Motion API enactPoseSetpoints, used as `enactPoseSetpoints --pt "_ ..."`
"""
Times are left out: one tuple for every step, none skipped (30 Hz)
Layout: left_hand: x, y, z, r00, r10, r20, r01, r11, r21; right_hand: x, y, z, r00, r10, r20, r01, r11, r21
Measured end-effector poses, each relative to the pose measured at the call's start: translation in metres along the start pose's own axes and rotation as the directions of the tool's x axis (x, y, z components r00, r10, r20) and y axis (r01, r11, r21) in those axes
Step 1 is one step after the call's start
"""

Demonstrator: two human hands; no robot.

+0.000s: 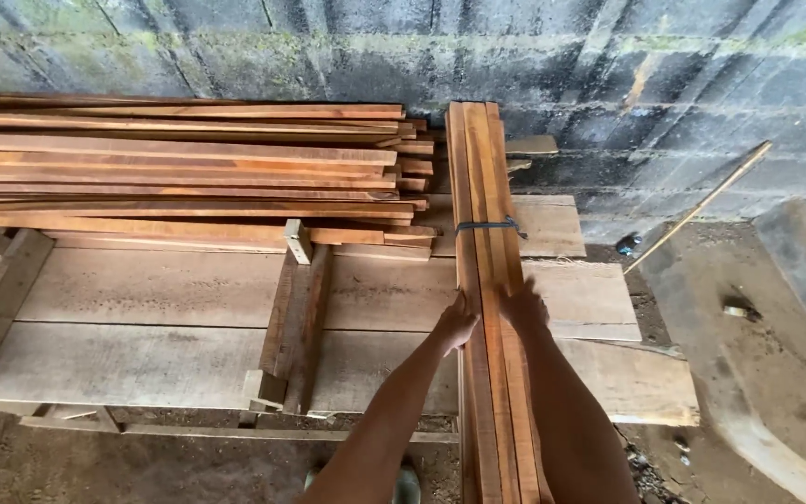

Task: Bundling long wooden strips together using plastic ties in a workshop setting.

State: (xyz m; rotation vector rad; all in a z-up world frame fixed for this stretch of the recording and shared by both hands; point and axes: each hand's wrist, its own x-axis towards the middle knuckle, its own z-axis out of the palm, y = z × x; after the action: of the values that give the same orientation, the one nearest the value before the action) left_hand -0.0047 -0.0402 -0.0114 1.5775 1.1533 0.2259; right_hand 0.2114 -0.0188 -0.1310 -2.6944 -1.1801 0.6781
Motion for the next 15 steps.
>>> enactPoseSetpoints --pt "0.009 -0.012 0.008 1.000 0.003 0.002 -0.003 1.000 0.002 -0.005 0.003 0.000 1.000 0.002 -0.003 -0.002 1.000 0.002" --pt "0.019 -0.023 0.016 0.994 0.080 -0.077 -0.074 0.995 0.071 -0.009 0.005 0.001 0.997 -0.075 0.014 0.076 0.991 -0.110" --pt "0.027 -0.037 0.027 0.976 0.157 -0.148 -0.136 0.980 0.142 -0.016 0.010 0.003 0.988 -0.147 0.042 0.153 0.963 -0.221" --pt "0.028 -0.040 0.028 0.977 0.157 -0.144 -0.137 0.980 0.141 -0.019 0.011 -0.001 0.989 -0.143 0.043 0.149 0.964 -0.221" --pt "0.030 -0.044 0.027 0.973 0.150 -0.174 -0.136 0.987 0.091 -0.022 0.010 -0.006 1.000 0.001 0.028 0.000 0.998 -0.060" --pt "0.031 -0.047 0.025 0.969 0.142 -0.203 -0.137 0.990 0.039 -0.024 0.008 -0.011 0.989 0.146 0.037 -0.150 0.983 0.103" --pt "0.033 -0.047 0.026 0.968 0.147 -0.205 -0.141 0.989 0.042 -0.016 0.011 -0.007 0.989 0.145 0.034 -0.147 0.983 0.106" --pt "0.036 -0.046 0.028 0.964 0.126 -0.234 -0.123 0.992 0.025 -0.008 0.013 -0.004 0.996 0.082 0.048 -0.082 0.997 0.003" --pt "0.034 -0.048 0.034 0.963 0.099 -0.252 -0.101 0.995 0.005 -0.005 0.023 0.002 0.997 0.032 0.074 -0.024 0.995 -0.102" --pt "0.022 -0.041 0.034 0.965 0.098 -0.243 -0.099 0.995 0.006 -0.016 0.024 0.001 0.996 0.041 0.076 -0.033 0.994 -0.101" --pt "0.014 -0.032 0.029 0.966 0.060 -0.250 -0.077 0.995 -0.056 -0.021 0.019 -0.002 0.996 0.074 0.054 -0.073 0.997 -0.016" --pt "0.006 -0.023 0.023 0.967 0.023 -0.254 -0.054 0.991 -0.118 -0.026 0.013 -0.006 0.994 0.108 0.034 -0.110 0.991 0.071" --pt "0.008 -0.026 0.024 0.967 0.021 -0.255 -0.052 0.992 -0.117 -0.035 0.008 -0.010 0.994 0.107 0.037 -0.109 0.991 0.072" --pt "0.010 -0.030 0.024 0.963 0.036 -0.266 -0.070 0.991 -0.118 -0.043 0.003 -0.014 0.994 0.101 0.032 -0.103 0.993 0.053" --pt "0.011 -0.034 0.026 0.960 0.048 -0.277 -0.084 0.989 -0.122 -0.052 0.000 -0.017 0.995 0.096 0.029 -0.096 0.995 0.031"
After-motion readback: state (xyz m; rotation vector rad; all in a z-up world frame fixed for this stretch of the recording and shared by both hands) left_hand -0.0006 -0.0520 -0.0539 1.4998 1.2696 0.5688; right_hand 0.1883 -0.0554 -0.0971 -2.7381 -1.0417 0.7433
